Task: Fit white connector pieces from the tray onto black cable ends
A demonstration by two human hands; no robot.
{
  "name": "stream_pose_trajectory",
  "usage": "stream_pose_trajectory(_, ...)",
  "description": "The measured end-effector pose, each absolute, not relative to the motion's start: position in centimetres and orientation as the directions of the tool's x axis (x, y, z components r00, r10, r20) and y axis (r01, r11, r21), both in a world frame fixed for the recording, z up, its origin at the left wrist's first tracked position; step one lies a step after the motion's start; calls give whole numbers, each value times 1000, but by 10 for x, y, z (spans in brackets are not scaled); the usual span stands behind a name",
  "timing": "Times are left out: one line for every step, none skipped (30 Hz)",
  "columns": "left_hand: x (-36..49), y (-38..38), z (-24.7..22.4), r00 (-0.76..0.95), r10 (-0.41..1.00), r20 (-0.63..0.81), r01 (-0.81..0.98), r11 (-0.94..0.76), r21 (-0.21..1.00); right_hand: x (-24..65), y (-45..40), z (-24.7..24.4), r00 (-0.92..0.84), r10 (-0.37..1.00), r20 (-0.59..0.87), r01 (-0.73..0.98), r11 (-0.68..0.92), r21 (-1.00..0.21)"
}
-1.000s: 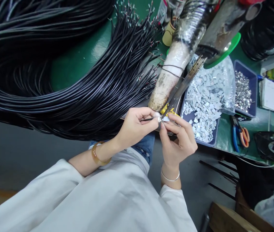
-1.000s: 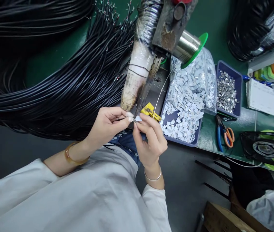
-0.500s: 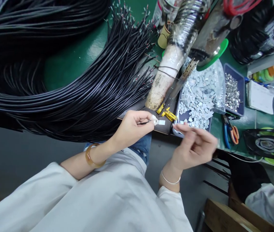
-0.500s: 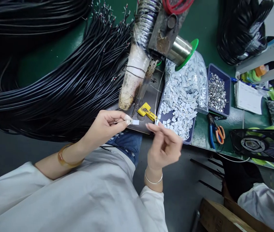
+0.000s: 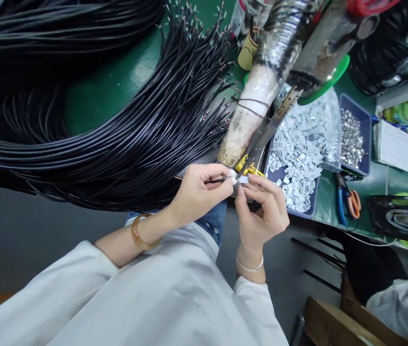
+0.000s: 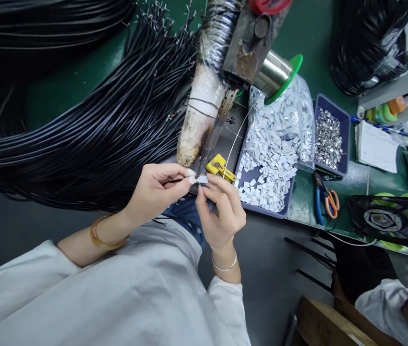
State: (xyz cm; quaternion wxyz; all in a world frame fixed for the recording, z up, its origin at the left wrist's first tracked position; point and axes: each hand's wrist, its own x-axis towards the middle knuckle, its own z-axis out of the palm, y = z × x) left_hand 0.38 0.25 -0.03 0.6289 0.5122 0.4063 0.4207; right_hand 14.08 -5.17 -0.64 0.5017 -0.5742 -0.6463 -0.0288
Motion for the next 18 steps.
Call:
stream_pose_trajectory(3,3,0,328,942,-77,-109,119,987,141,-53,-6,155,713,683,773,343,-534)
stream_pose_trajectory(3,3,1,339,937,-80,-104,122,987,140,-54,-7,147,713,685,774,349,-529)
stream_pose_trajectory(2,3,2,348,933,-86,-99,128,987,140,-55,-8,138,712,688,776,353,-522)
stream_pose_trajectory(2,3,2,358,929,-93,-91,134,987,140,-56,-9,131,711,691,781,355,-513)
stream_pose_trajectory(1,3,2,365,926,-98,-80,136,987,140,-56,-10,127,711,691,785,354,-509)
stream_pose_trajectory(1,3,2,372,923,-98,-67,132,989,140,-57,-11,128,714,689,784,353,-512)
stream_pose_trajectory(1,3,2,379,920,-94,-53,123,991,140,-57,-12,139,718,682,774,351,-527)
stream_pose_trajectory(1,3,2,389,917,-87,-41,112,993,142,-57,-12,163,723,671,754,347,-558)
stream_pose_trajectory(0,2,2,401,913,-78,-33,99,995,144,-57,-12,201,724,660,726,342,-596)
stream_pose_trajectory(0,1,2,415,907,-66,-25,84,996,147,-57,-12,238,709,664,701,348,-622)
stream_pose_trajectory(-2,-1,1,437,898,-51,-15,63,998,151,-58,-10,267,665,697,689,374,-621)
stream_pose_trajectory(-3,-2,1,470,882,-28,3,30,1000,155,-59,-7,277,593,756,695,420,-584)
stream_pose_trajectory(-6,-4,0,517,856,-2,32,-18,999,159,-60,-3,273,500,821,715,466,-522)
stream_pose_trajectory(-8,-7,-1,571,821,27,66,-78,995,163,-61,2,260,385,886,745,504,-438)
stream_pose_trajectory(-12,-9,-2,619,783,57,96,-147,985,165,-62,7,253,292,923,768,520,-374)
stream_pose_trajectory(-16,-11,-4,649,756,91,114,-215,970,167,-64,13,293,236,927,788,489,-374)
stream_pose_trajectory(-19,-13,-6,652,746,135,118,-276,954,169,-66,18,349,211,913,800,441,-408)
stream_pose_trajectory(-23,-14,-8,620,760,193,115,-332,936,171,-67,23,415,256,873,792,371,-485)
